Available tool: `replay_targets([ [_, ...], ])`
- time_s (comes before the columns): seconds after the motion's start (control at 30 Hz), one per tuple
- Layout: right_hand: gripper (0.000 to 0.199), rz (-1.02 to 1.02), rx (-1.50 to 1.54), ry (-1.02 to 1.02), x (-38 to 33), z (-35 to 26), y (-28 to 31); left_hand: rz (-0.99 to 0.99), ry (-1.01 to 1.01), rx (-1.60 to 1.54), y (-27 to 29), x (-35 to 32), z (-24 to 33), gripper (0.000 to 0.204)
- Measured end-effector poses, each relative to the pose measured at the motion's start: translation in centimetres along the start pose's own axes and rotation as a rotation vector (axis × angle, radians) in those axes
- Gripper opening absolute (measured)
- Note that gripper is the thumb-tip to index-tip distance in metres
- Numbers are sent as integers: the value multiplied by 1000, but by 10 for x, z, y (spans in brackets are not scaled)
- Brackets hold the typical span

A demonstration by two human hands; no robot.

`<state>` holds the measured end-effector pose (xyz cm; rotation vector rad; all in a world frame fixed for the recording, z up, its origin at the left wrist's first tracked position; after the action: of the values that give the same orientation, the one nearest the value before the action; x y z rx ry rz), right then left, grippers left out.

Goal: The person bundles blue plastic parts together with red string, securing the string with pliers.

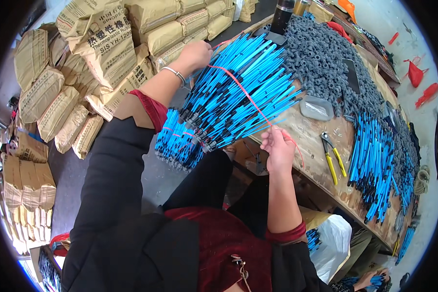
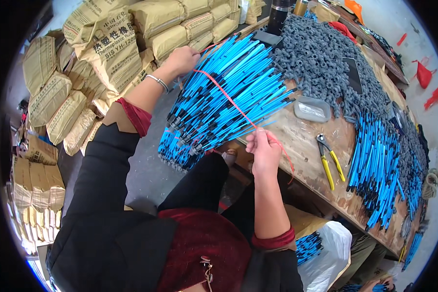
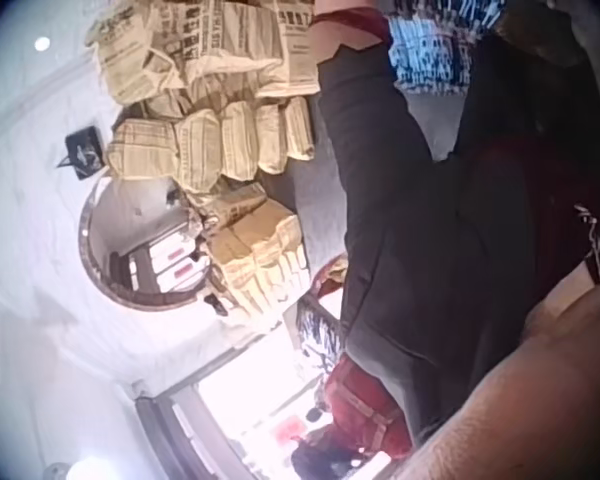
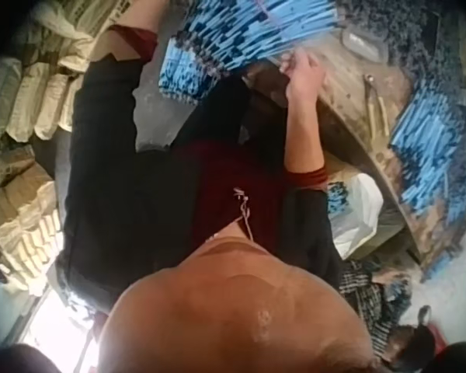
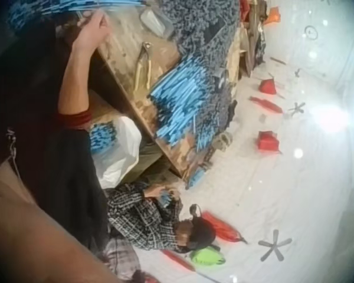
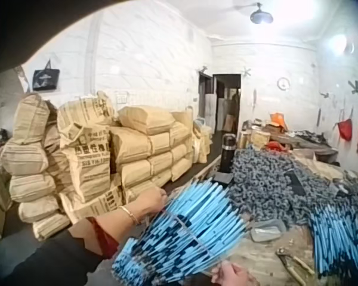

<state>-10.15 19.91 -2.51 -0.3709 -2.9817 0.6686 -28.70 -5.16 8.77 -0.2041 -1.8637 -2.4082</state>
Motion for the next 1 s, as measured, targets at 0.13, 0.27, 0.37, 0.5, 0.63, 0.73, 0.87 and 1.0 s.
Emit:
replay_targets([
  [0.13,16,116,-89,-94,-3,3,12,-3,-17,43,-12,-7,7,27],
  [0.27,22,139,-267,-124,12,-4,35,-90,-115,35,-21,-24,32,27],
  [0.37,20,78,-490,-122,27,1,57,-136,-205,-115,-16,-53,49,29],
  [0.5,22,34,-554,-136,29,-8,57,-402,155,-748,-35,-80,32,32],
  [0.63,24,-26,-761,-58,41,-7,54,134,243,-681,-53,-79,-25,35],
  [0.73,29,10,-875,51,50,-2,44,-23,358,-808,-88,-61,-45,30],
  [0.87,28,71,-802,34,54,7,33,-453,683,-1417,-100,-86,5,27],
  [1.0,22,224,-83,72,40,21,9,-694,667,-1724,-102,-108,39,25],
])
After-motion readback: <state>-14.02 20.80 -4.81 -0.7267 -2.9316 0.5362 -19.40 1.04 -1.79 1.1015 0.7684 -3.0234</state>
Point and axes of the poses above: each hand's wrist, its own x-axis towards the middle knuckle, its own y-axis out of the back of the hand, z = x × y, the point moved 7 cm from there along x, towards the middle knuckle, and after that the axes turned 8 degrees about y, right-handed, at the moved point
